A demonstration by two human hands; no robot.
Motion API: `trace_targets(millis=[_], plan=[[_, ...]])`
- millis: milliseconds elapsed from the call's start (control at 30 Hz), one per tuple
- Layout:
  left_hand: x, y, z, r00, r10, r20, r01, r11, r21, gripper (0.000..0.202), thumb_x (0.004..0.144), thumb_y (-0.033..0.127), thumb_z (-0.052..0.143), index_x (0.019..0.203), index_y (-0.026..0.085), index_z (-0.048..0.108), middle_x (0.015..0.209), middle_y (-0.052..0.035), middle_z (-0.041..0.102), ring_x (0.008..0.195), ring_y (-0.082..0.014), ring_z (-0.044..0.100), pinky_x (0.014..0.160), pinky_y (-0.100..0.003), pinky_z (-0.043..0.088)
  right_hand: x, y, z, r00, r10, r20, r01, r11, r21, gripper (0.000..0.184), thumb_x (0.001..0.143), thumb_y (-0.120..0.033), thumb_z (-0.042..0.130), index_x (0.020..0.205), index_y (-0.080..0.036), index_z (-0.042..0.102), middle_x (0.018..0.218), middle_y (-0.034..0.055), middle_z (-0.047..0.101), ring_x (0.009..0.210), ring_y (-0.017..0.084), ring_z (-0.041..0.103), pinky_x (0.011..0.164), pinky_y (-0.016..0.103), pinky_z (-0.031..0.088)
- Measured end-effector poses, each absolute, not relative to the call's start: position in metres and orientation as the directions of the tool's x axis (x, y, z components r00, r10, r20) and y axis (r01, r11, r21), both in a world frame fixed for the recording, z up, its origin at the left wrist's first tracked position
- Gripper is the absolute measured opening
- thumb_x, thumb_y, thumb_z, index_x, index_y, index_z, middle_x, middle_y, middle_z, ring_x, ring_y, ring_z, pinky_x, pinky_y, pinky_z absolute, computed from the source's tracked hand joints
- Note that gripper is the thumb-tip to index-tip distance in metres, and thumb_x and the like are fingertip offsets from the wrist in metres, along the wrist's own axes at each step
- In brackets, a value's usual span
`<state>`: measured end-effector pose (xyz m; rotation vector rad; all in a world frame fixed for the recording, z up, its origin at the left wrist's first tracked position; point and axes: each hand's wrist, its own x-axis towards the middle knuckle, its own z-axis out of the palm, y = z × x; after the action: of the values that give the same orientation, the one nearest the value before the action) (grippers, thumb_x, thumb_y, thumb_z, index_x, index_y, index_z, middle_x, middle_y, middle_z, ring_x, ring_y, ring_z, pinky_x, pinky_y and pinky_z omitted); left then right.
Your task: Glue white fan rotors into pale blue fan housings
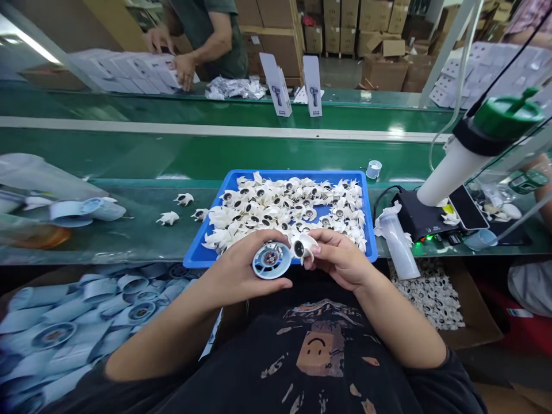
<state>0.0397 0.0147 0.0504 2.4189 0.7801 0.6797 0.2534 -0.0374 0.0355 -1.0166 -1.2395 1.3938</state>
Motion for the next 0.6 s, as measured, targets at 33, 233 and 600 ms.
trace_targets(millis=[33,233,600], plan=[[0.045,0.012,0.05,0.71,0.631,0.312,0.386,-0.72,0.577,0.052,0.072,0.038,0.075,0.116,0.022,0.052,0.114,-0.0092,0.067,0.103,-0.0263,0.066,0.09,-0.04,0.055,0.254,-0.039,0.036,-0.17,0.985,0.019,-0.135,-0.004,-0.991,0.039,0.078,-0.056,0.061,0.092,-0.02,0.055,0.069,-0.0001,0.058,0.056,0.011,0.054,0.056,0.027,0.05],[0.063,0.008,0.046,0.719,0.584,0.378,0.381,-0.785,0.489,0.047,0.08,0.027,0.065,0.124,0.022,0.049,0.119,-0.0102,0.067,0.11,-0.0267,0.064,0.096,-0.043,0.051,0.257,-0.058,0.056,-0.103,0.945,0.309,0.384,0.325,-0.864,0.019,0.081,-0.022,0.064,0.099,-0.02,0.064,0.088,0.0033,0.064,0.075,0.013,0.057,0.073,0.029,0.05],[0.086,0.0,0.039,0.559,0.448,0.698,0.359,-0.889,0.283,0.04,0.085,0.019,0.063,0.123,0.02,0.052,0.105,-0.0095,0.074,0.1,-0.0221,0.07,0.09,-0.037,0.058,0.259,-0.044,0.058,-0.237,0.809,0.538,0.695,0.528,-0.488,0.015,0.09,-0.026,0.064,0.085,-0.017,0.074,0.074,0.0023,0.05,0.069,0.013,0.051,0.061,0.026,0.043]])
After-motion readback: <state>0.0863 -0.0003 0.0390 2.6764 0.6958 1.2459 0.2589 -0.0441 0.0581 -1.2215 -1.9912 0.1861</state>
